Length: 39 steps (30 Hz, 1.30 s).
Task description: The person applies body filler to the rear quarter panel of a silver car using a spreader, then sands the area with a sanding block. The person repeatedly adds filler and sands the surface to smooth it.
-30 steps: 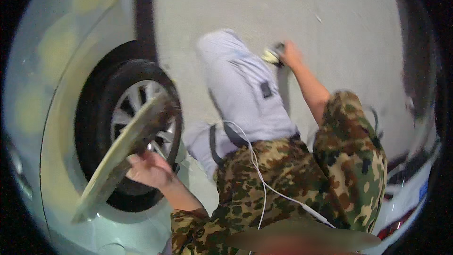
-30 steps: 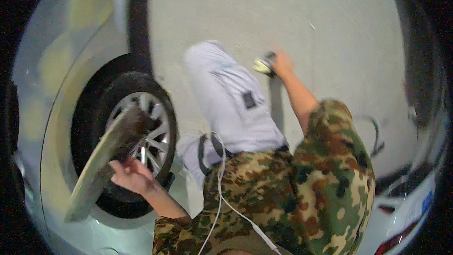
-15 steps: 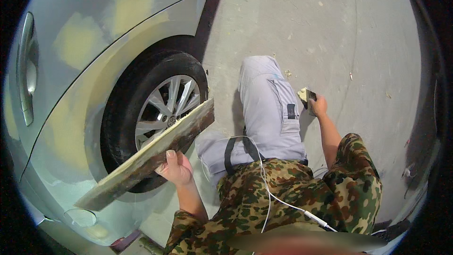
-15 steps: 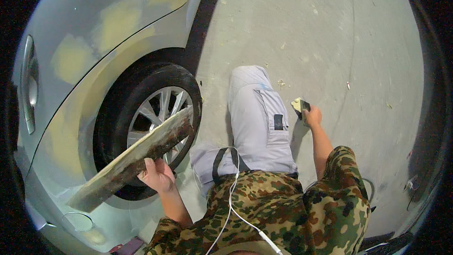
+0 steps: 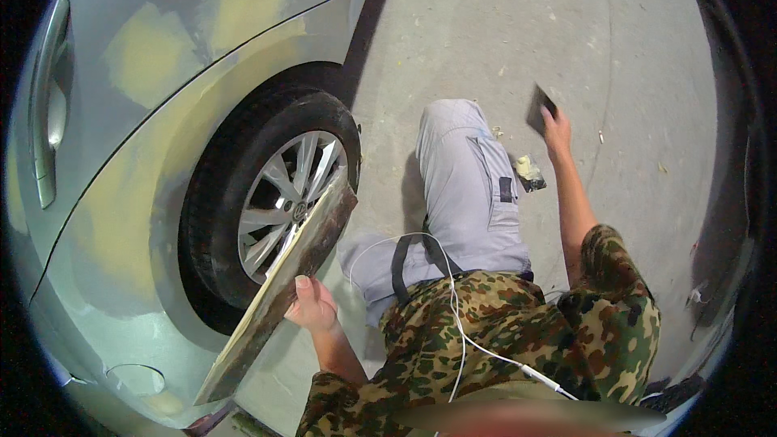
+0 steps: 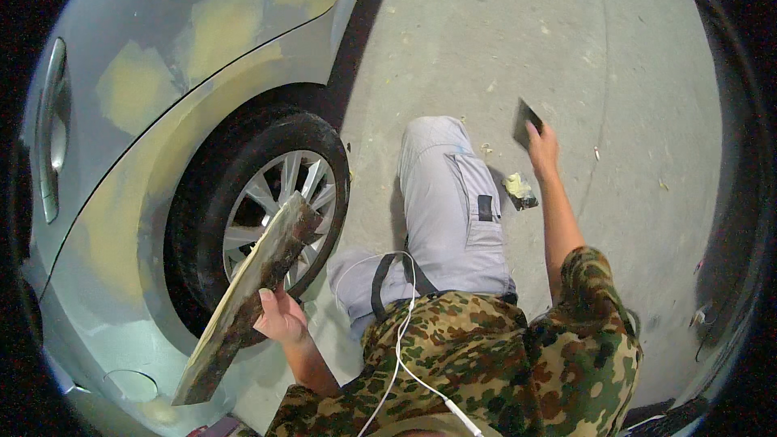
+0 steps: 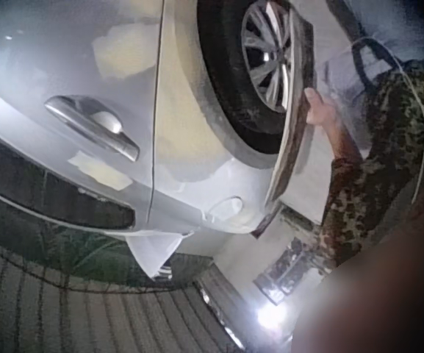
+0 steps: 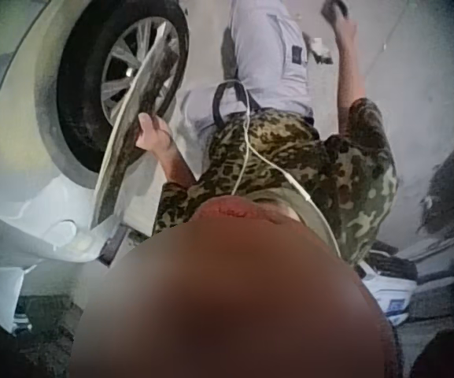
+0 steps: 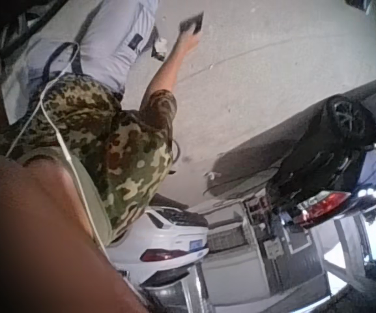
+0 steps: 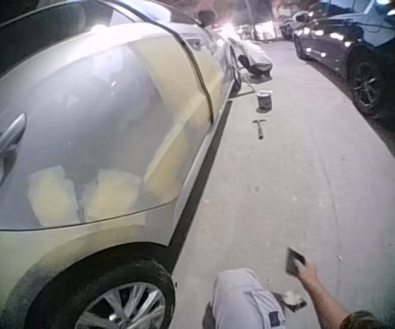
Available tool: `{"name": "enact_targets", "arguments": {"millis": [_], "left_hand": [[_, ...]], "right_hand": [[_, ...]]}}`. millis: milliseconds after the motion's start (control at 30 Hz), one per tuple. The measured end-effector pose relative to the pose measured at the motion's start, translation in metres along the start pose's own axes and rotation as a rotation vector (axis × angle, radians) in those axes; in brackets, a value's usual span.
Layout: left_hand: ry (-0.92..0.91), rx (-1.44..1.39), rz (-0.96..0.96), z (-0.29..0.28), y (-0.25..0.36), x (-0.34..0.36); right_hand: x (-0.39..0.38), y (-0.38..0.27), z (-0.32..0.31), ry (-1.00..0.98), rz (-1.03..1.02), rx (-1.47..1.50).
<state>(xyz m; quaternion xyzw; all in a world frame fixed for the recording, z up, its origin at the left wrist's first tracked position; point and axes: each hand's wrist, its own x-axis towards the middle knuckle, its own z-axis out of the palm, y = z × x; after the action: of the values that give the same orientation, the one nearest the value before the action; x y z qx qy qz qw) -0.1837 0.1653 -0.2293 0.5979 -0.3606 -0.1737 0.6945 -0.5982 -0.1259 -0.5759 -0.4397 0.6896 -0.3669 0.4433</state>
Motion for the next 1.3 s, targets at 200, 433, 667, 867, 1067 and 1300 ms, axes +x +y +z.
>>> {"name": "enact_targets", "arguments": {"millis": [200, 433, 667, 867, 1067, 1300], "left_hand": [[0.157, 0.074, -0.064, -0.014, -0.002, -0.016], [0.218, 0.082, -0.104, -0.039, 0.006, -0.035], [0.318, 0.141, -0.132, -0.044, 0.009, -0.040], [0.310, 0.350, -0.234, -0.046, 0.015, -0.033], [0.187, 0.139, -0.177, -0.049, 0.007, -0.032], [0.045, 0.013, -0.218, -0.047, -0.008, -0.021]], "right_hand": [[0.019, -0.224, 0.179, -0.185, -0.637, 0.365], [-0.017, -0.348, 0.304, -0.073, -0.768, 0.584], [-0.038, -0.349, 0.340, 0.020, -0.810, 0.606], [-0.055, -0.316, 0.357, -0.023, -0.865, 0.512], [-0.074, -0.303, 0.282, -0.286, -0.731, 0.390], [-0.155, -0.352, 0.119, -1.224, -0.930, 0.632]]}}
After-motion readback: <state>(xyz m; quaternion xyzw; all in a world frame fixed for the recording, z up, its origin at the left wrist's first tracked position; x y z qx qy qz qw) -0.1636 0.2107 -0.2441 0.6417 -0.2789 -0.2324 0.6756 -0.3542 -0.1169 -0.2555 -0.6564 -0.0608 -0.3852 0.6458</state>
